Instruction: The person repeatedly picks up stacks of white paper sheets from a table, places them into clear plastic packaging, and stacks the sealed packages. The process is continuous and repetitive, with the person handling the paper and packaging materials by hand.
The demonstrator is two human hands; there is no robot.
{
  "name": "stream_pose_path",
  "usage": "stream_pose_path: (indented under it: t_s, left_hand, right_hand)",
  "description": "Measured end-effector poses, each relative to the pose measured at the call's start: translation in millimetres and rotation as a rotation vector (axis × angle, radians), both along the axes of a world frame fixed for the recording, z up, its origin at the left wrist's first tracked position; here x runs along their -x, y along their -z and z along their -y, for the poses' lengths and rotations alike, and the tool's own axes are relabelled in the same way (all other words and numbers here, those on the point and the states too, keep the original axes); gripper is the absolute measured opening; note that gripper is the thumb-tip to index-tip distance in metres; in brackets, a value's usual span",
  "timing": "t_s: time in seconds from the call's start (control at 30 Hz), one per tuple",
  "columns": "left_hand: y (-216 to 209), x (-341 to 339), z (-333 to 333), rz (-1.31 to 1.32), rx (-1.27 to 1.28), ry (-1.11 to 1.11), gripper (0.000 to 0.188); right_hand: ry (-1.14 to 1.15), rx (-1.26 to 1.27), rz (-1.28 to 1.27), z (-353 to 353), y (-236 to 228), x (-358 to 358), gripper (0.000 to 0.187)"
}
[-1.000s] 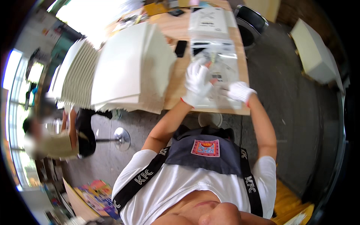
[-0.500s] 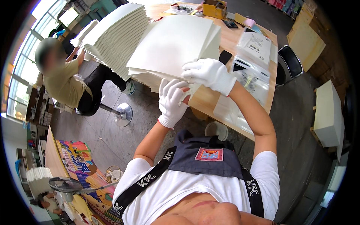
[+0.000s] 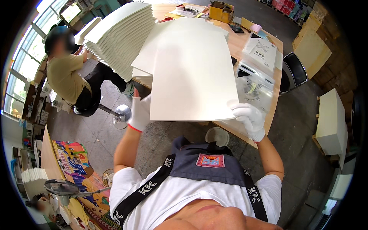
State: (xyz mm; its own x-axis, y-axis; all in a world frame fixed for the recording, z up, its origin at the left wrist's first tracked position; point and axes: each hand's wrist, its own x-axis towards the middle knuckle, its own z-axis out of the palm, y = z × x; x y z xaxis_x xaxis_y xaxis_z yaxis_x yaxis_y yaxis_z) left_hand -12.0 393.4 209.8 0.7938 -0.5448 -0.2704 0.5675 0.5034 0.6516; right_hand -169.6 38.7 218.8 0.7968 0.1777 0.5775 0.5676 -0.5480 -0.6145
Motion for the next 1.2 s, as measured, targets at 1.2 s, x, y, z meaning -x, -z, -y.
stream_pose_path:
  t_s: [1.2]
  left_hand:
    - [67.3, 171.7, 219.7, 1.749, -0.578, 0.484, 0.09]
  right_hand:
    - [1.052, -0.477, -0.106, -21.5, 56.9, 111.4, 0.032]
